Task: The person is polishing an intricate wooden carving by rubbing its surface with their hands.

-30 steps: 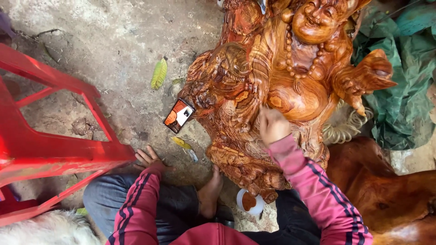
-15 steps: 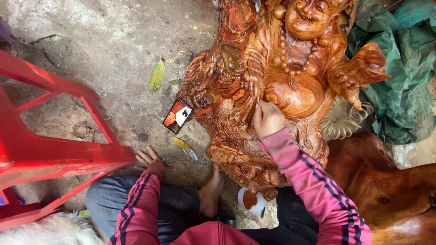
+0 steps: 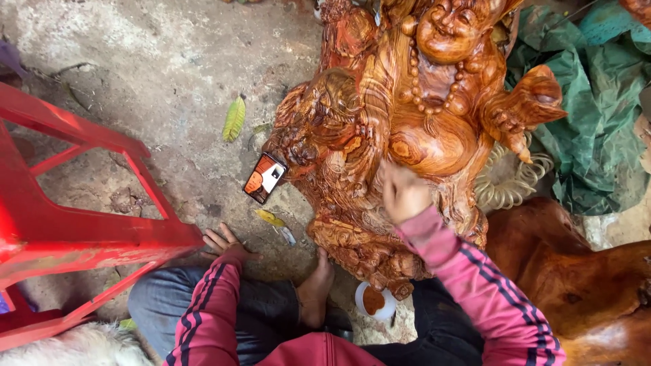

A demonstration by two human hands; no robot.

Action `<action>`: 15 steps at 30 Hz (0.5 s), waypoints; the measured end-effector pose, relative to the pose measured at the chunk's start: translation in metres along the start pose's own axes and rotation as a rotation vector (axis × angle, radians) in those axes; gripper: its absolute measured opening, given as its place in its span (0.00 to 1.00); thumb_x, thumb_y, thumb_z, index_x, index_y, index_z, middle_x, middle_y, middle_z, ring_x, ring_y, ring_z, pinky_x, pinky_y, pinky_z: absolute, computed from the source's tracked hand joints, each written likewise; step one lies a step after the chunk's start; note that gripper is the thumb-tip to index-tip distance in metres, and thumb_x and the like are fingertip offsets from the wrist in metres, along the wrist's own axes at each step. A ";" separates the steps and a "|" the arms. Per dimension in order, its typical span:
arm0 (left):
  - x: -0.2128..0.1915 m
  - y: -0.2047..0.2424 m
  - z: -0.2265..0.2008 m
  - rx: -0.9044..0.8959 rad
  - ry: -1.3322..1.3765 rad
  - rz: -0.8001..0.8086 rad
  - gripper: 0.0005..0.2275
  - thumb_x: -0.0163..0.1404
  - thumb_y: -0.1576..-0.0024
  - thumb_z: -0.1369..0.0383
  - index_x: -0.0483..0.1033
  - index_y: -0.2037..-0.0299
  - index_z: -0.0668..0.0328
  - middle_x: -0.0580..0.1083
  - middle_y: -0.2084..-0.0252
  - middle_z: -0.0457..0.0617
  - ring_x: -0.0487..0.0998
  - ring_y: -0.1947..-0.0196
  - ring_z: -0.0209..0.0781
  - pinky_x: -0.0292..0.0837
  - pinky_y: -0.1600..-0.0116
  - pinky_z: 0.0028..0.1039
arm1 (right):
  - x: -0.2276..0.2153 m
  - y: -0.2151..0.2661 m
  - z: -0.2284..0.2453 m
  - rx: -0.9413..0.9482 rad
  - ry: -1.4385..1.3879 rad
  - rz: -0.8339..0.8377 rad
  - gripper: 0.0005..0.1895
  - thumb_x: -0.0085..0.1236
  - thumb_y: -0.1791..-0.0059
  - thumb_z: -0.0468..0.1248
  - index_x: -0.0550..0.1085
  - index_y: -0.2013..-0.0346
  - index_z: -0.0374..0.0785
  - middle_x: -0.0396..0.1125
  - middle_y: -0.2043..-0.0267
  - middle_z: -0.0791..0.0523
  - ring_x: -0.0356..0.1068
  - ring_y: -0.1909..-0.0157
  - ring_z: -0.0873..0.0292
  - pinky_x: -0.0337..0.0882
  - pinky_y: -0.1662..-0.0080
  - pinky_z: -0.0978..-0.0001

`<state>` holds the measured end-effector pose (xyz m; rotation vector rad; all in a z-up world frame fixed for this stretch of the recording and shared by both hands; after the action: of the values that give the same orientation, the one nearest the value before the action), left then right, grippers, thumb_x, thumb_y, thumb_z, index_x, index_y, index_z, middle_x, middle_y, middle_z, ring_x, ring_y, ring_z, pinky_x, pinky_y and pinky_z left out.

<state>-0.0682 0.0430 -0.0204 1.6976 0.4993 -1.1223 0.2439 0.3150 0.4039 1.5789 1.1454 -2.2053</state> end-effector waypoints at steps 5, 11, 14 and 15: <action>0.009 -0.007 0.000 0.016 -0.013 0.048 0.80 0.76 0.79 0.41 0.16 0.26 0.46 0.19 0.25 0.64 0.16 0.25 0.62 0.16 0.33 0.72 | 0.028 0.001 0.005 0.097 0.165 -0.131 0.12 0.51 0.46 0.42 0.79 0.53 0.46 0.72 0.67 0.56 0.74 0.74 0.52 0.77 0.68 0.60; 0.007 -0.008 0.001 0.002 -0.040 -0.002 0.82 0.76 0.81 0.42 0.16 0.26 0.46 0.19 0.25 0.65 0.16 0.25 0.63 0.15 0.33 0.72 | 0.045 0.053 0.027 0.012 0.290 0.223 0.12 0.48 0.46 0.43 0.78 0.53 0.48 0.69 0.70 0.62 0.72 0.79 0.59 0.79 0.70 0.64; 0.007 -0.009 -0.001 0.009 -0.012 0.013 0.82 0.77 0.82 0.43 0.16 0.26 0.45 0.20 0.25 0.64 0.16 0.25 0.63 0.15 0.33 0.72 | 0.012 0.022 0.026 0.078 0.118 0.123 0.19 0.42 0.43 0.54 0.78 0.54 0.50 0.66 0.73 0.60 0.72 0.78 0.53 0.79 0.72 0.61; 0.005 -0.009 0.001 0.008 -0.013 0.017 0.82 0.77 0.82 0.43 0.16 0.26 0.45 0.20 0.25 0.64 0.16 0.25 0.63 0.15 0.33 0.72 | 0.004 0.011 0.023 0.079 0.118 0.128 0.19 0.42 0.43 0.54 0.78 0.54 0.50 0.66 0.73 0.60 0.72 0.78 0.53 0.79 0.72 0.61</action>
<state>-0.0725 0.0450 -0.0295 1.6970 0.4719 -1.1237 0.2315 0.2929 0.3981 1.7824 0.9683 -2.1245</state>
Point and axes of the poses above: each hand's wrist, its own y-axis away from the middle knuckle, its own x-axis out of the palm, z = x × y, the point moved 8 cm from there along -y, towards the middle knuckle
